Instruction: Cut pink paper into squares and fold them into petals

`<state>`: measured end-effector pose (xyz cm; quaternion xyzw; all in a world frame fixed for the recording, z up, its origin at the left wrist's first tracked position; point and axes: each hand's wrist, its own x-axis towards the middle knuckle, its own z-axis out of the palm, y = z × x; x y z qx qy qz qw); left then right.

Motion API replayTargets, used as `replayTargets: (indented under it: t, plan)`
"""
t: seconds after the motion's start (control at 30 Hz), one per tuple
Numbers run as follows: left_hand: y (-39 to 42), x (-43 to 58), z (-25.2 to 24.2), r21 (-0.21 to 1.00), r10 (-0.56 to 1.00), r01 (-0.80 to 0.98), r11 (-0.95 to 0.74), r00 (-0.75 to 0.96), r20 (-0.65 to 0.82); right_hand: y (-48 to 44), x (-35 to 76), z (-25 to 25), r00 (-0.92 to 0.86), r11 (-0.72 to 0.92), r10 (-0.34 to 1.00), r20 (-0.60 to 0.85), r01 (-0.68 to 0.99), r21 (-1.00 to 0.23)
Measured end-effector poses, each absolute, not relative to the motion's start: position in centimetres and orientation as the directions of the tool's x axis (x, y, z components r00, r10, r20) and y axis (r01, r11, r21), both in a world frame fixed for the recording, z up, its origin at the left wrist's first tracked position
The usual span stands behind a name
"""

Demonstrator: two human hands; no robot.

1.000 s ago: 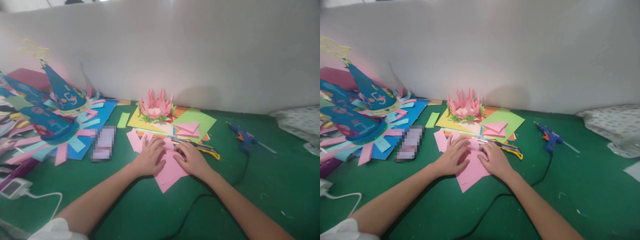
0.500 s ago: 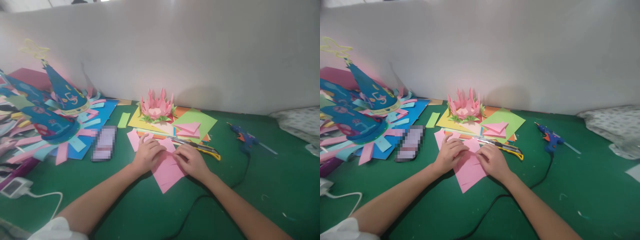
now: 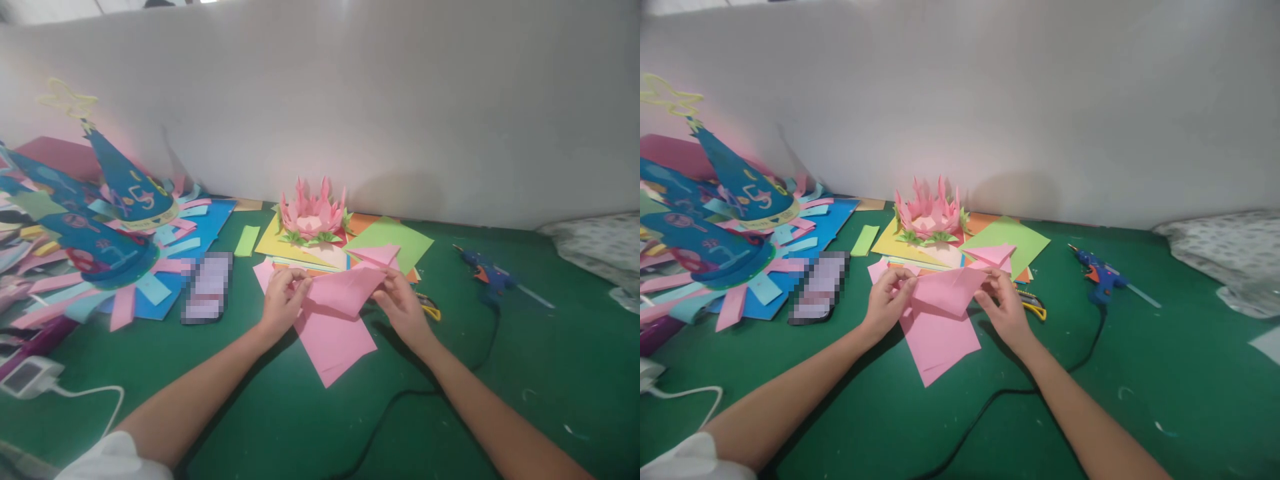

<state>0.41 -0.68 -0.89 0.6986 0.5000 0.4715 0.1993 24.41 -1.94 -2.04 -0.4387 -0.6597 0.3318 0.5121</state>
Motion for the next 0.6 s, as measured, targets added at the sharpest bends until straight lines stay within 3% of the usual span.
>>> replayTargets:
  t: [0.07, 0.2, 0.33, 0.47, 0.6]
  plan:
    - [-0.8, 0.6, -0.9, 0.776, 0.897, 0.474, -0.415, 0.072, 0.436, -2.1, 23.9, -1.9, -0.187, 0.406, 0.909, 0.372, 0.196, -0.893]
    - [-1.0, 0.8, -0.6, 0.719, 0.849, 0.453, -0.527, 0.246, 0.467, -2.7, 23.3, -0.9, -0.225, 0.427, 0.904, 0.363, 0.42, -0.801]
    - [-0.9, 0.7, -0.2, 0.615, 0.801, 0.514, -0.598, 0.368, 0.472, -3.1, 23.2, 0.1, -0.278, 0.54, 0.84, 0.465, 0.36, -0.761]
    - [-0.2, 0.1, -0.4, 0.552, 0.802, 0.595, -0.584, 0.318, 0.506, -3.3, 23.4, 0.0, -0.201, 0.642, 0.761, 0.616, 0.371, -0.671]
    - [0.6, -0.6, -0.9, 0.58, 0.829, 0.64, -0.505, 0.171, 0.533, -3.4, 23.9, -0.6, -0.155, 0.691, 0.697, 0.7, 0.405, -0.599]
